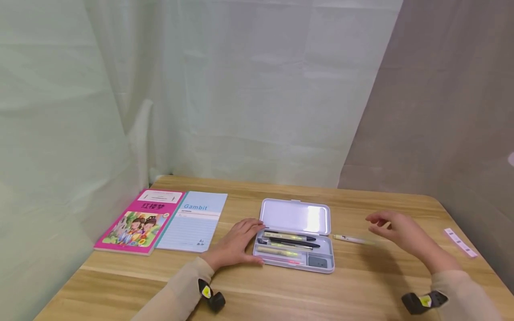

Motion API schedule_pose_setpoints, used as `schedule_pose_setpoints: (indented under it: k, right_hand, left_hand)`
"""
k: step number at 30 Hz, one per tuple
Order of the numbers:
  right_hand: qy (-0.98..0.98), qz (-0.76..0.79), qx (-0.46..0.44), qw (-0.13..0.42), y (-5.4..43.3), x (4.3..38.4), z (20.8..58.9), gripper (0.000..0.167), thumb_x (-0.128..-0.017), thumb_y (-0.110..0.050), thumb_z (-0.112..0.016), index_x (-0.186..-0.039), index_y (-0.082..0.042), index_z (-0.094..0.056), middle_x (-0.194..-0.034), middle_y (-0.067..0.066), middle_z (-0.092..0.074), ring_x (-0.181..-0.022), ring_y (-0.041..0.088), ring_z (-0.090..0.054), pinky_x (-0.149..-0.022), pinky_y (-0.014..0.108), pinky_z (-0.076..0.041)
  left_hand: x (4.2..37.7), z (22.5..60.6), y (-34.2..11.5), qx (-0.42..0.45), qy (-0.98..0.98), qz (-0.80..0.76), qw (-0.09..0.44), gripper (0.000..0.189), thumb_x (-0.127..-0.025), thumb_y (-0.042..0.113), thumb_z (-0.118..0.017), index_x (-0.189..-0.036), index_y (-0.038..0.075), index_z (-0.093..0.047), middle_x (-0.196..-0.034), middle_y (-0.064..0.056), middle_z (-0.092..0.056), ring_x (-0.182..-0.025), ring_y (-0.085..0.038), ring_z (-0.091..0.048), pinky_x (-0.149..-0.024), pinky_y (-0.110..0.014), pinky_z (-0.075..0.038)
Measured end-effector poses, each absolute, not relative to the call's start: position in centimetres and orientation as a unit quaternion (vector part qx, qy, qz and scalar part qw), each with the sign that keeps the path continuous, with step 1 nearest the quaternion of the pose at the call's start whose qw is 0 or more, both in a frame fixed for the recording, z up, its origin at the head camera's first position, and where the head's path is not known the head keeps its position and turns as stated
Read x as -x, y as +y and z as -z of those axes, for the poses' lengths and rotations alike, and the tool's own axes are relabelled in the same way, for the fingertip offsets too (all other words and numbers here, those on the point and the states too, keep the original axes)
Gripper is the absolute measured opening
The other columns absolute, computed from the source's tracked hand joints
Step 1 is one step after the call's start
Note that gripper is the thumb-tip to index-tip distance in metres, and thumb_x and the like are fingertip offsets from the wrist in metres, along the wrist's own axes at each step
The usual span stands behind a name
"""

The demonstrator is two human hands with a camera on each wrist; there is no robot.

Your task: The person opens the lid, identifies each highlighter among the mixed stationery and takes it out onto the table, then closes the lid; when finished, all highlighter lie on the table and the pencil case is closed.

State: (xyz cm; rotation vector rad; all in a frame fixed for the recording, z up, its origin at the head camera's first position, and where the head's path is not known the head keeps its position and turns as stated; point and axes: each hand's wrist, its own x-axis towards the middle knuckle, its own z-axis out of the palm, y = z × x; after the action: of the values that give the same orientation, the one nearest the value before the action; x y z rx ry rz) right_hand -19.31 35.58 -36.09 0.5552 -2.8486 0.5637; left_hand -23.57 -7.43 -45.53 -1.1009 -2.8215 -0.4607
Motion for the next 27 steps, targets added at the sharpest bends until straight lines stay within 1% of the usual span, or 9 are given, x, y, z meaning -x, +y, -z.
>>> schedule_pose_setpoints:
  k: [5, 11, 16, 23, 27]
  right_hand:
    - [-0.967, -0.157, -0.188, 0.071, 34.0, 19.4, 34.3, 0.021, -0.087, -0.019, -0.071, -0.104, -0.008, -0.07, -0.097, -0.001, -0.07, -0.08, -0.01, -0.051, -0.065, 0.021, -0.051]
    - [-0.968, -0.143, -0.2, 0.053, 32.1, 19.8, 33.4, 0.023, -0.087, -0.027, -0.07, -0.104, -0.012, -0.07, -0.098, -0.004, -0.069, -0.084, 0.001, -0.056, -0.07, 0.026, -0.054]
    - [-0.962, -0.154, -0.22, 0.046, 30.7, 20.3, 33.5, 0.021, -0.086, -0.023, -0.071, -0.103, -0.012, -0.071, -0.099, -0.002, -0.069, -0.084, 0.007, -0.059, -0.071, 0.029, -0.056]
    - [-0.953, -0.172, -0.246, 0.047, 28.8, 20.4, 34.8, 0.019, -0.084, -0.02, -0.073, -0.1, -0.01, -0.071, -0.096, 0.0, -0.07, -0.082, 0.007, -0.059, -0.068, 0.028, -0.055]
    - [-0.951, -0.179, -0.248, 0.032, 27.7, 20.4, 35.7, 0.021, -0.084, -0.021, -0.073, -0.102, -0.009, -0.071, -0.097, 0.001, -0.07, -0.082, 0.008, -0.059, -0.068, 0.027, -0.055]
  left_hand:
    - [23.6, 45.5, -7.5, 0.36, -0.92, 0.147, 0.042, 0.095, -0.072, 0.073, -0.064, -0.145, 0.017, -0.04, -0.149, -0.002, -0.04, -0.14, -0.024, -0.033, -0.119, -0.043, -0.028]
    - [23.6, 45.4, -7.6, 0.362, -0.92, 0.146, 0.045, 0.096, -0.072, 0.073, -0.064, -0.145, 0.016, -0.041, -0.148, -0.002, -0.041, -0.14, -0.025, -0.034, -0.119, -0.043, -0.028]
    - [23.6, 45.4, -7.6, 0.362, -0.92, 0.146, 0.048, 0.096, -0.072, 0.074, -0.064, -0.145, 0.016, -0.041, -0.148, -0.002, -0.042, -0.14, -0.024, -0.034, -0.12, -0.042, -0.027]
    - [23.6, 45.5, -7.6, 0.36, -0.92, 0.146, 0.044, 0.095, -0.072, 0.073, -0.064, -0.145, 0.017, -0.041, -0.148, -0.002, -0.041, -0.14, -0.024, -0.034, -0.12, -0.042, -0.026]
    - [23.6, 45.5, -7.5, 0.364, -0.918, 0.149, 0.046, 0.095, -0.072, 0.072, -0.065, -0.145, 0.016, -0.041, -0.147, -0.003, -0.042, -0.14, -0.024, -0.034, -0.12, -0.042, -0.027]
